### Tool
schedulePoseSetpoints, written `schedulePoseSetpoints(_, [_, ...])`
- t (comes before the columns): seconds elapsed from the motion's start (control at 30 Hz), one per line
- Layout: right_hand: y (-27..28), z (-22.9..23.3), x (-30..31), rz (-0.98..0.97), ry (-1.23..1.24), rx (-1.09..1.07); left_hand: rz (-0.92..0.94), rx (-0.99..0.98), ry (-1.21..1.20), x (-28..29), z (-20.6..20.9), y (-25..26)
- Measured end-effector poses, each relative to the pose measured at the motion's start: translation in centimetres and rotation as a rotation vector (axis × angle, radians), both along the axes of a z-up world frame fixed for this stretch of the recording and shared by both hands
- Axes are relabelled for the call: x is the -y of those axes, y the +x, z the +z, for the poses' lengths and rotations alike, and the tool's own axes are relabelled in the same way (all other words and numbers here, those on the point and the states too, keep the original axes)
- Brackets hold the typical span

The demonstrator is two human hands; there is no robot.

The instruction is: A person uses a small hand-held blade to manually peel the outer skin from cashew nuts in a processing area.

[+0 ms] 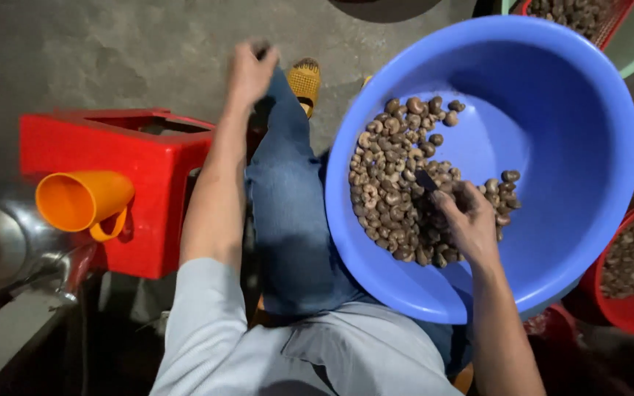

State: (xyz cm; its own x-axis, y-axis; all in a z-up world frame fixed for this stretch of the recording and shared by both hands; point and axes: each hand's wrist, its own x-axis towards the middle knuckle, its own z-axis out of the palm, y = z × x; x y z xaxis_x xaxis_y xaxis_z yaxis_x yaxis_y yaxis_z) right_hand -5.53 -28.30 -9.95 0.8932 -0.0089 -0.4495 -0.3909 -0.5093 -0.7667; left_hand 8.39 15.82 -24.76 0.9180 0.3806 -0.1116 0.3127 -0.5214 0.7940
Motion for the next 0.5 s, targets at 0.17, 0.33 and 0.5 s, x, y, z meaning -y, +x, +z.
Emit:
schedulePoseSetpoints(0.17, [-0.1, 0.0, -0.2, -0.033, -0.189, -0.053, -0.457, -0.037, 0.456, 1.2, -13.9, -2.1])
schedulePoseSetpoints(0.33, [0.1, -0.7, 0.0, 0.089, -0.416, -0.004, -0.694, 0.133, 0.784, 1.1, -15.6, -2.1])
schedulePoseSetpoints(0.5, [0.1, -2.3, 0.1, 0.044, -0.484, -0.147, -0.703, 0.054, 0.902, 2.2, -18.3, -0.4])
